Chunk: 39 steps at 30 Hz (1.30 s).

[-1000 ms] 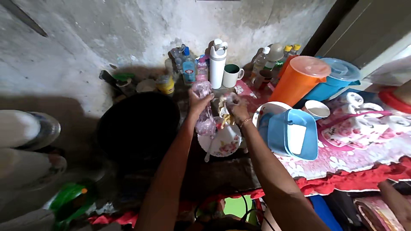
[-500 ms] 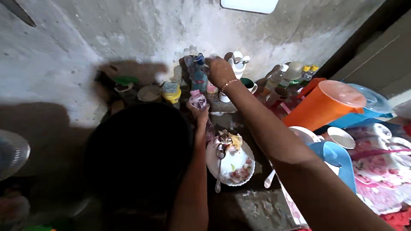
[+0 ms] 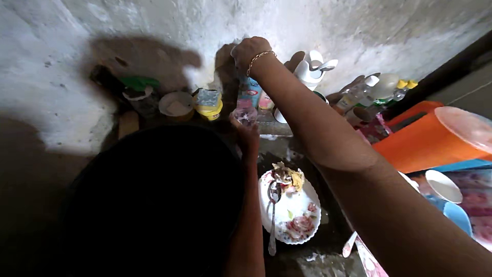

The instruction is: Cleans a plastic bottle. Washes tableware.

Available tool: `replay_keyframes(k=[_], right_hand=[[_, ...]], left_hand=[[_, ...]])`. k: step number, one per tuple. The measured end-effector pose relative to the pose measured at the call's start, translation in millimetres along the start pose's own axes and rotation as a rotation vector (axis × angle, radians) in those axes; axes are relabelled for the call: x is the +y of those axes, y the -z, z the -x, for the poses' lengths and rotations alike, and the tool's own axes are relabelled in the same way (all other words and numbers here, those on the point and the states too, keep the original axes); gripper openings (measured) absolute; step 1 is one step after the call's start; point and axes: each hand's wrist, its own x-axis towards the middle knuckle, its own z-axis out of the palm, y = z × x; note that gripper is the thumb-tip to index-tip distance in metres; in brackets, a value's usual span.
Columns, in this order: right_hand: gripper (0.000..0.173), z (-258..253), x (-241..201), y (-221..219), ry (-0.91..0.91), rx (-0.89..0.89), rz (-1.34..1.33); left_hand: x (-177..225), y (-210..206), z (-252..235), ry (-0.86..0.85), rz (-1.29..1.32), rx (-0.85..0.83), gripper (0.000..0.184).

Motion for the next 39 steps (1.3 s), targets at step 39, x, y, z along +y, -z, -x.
replay_keyframes(k=[39], right_hand=[[0.018, -16, -14, -192, -0.354, 0.118, -2.221]], left_hand=[[25, 32, 16, 0.067, 0.275, 0.198, 0.089]])
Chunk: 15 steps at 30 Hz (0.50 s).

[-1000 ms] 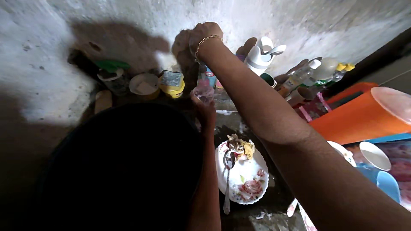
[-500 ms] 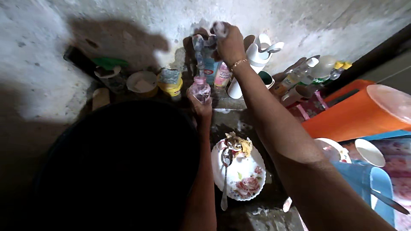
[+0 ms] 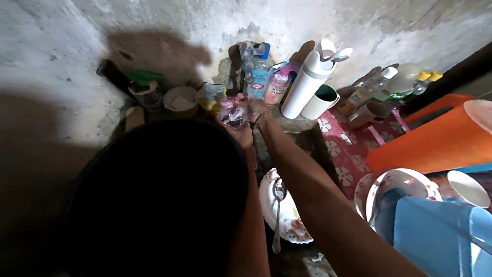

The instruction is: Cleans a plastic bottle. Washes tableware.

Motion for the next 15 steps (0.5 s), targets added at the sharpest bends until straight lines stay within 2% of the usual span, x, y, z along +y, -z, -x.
replay_keyframes(k=[3, 7, 10, 12, 15], right_hand=[[0.019, -5, -10, 7, 0.010, -0.027, 0.298], [0.024, 8, -49, 20, 0.097, -0.062, 0.963], [0.032, 8, -69, 28, 0.155, -0.022, 1.116], [0.038, 8, -77, 29, 0.158, -0.034, 1.185], [0.026, 11, -85, 26, 0.235, -0.128, 1.287]], left_hand=[[-4, -1, -3, 0.006, -0.076, -0.024, 0.092], [-27, -9, -5, 0.007, -0.187, -0.089, 0.095], [-45, -19, -12, -0.023, -0.226, -0.142, 0.098], [-37, -25, -15, 0.005, -0.274, -0.143, 0.100], [-32, -25, -17, 0.015, -0.298, -0.173, 0.098]])
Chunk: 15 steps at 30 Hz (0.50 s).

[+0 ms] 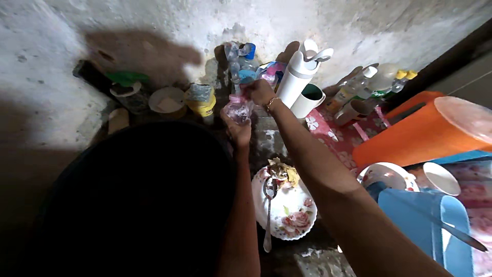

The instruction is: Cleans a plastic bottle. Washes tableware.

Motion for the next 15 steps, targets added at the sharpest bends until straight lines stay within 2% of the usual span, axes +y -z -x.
replay_keyframes(k=[3, 6, 9, 13, 15], right_hand=[[0.025, 2, -6, -1, 0.071, -0.029, -0.006], [0.025, 4, -7, -11, 0.050, -0.067, -0.111], [0.025, 8, -6, -18, 0.033, -0.114, -0.204], [0.021, 6, 8, -25, 0.088, -0.067, -0.259], [0.025, 6, 13, -23, 0.109, -0.043, -0.248]], left_hand=[[-3, 6, 5, 0.007, -0.026, -0.034, 0.099], [0, 16, 14, 0.054, -0.045, -0.050, 0.101], [-7, 10, 9, 0.000, -0.007, -0.018, 0.099], [-8, 11, 7, -0.021, -0.051, -0.058, 0.099], [-8, 12, 7, -0.013, -0.066, -0.084, 0.098]])
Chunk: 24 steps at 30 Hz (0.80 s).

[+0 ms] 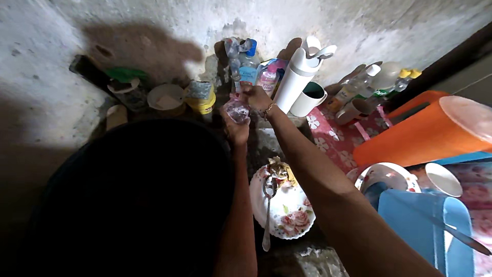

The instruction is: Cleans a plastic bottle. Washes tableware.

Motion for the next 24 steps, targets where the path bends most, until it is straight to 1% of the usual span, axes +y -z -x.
replay_keyframes(k=[2, 4, 8, 9, 10, 11, 13, 15, 17, 18, 21, 24], right_hand=[[0.031, 4, -1, 6, 0.000, -0.017, 0.082], [0.036, 9, -4, 18, -0.055, -0.079, 0.221], [0.031, 31, -6, 45, -0.146, -0.255, 0.502], [0.030, 35, -7, 49, -0.167, -0.287, 0.539], [0.029, 38, -8, 52, -0.176, -0.282, 0.554], [0.029, 39, -9, 54, -0.162, -0.232, 0.541], [0.031, 37, -16, 58, -0.063, -0.038, 0.461], [0.040, 26, -32, 58, 0.064, 0.141, 0.330], [0.053, 14, -57, 54, 0.161, 0.192, 0.211], [0.053, 8, -68, 49, 0.197, 0.192, 0.168], [0.040, -10, -88, 34, 0.231, 0.241, 0.120], [0.038, -18, -90, 32, 0.213, 0.341, 0.193]], left_hand=[[-4, -7, -12, -0.023, 0.056, 0.018, 0.098], [-2, -9, -17, -0.032, 0.068, 0.000, 0.098], [-3, -11, -12, -0.085, 0.087, -0.070, 0.098], [-4, -12, -11, -0.101, 0.113, -0.084, 0.098], [-6, -13, -11, -0.110, 0.128, -0.093, 0.099], [-8, -14, -10, -0.118, 0.128, -0.089, 0.099], [-12, -15, -4, -0.162, 0.126, -0.072, 0.097], [-18, -13, 3, -0.230, 0.120, -0.057, 0.095], [-22, -12, 9, -0.297, 0.131, -0.021, 0.095], [-25, -12, 11, -0.324, 0.154, -0.004, 0.095], [-26, -10, 16, -0.319, 0.258, -0.001, 0.095], [-16, -4, 21, -0.277, 0.311, 0.006, 0.093]])
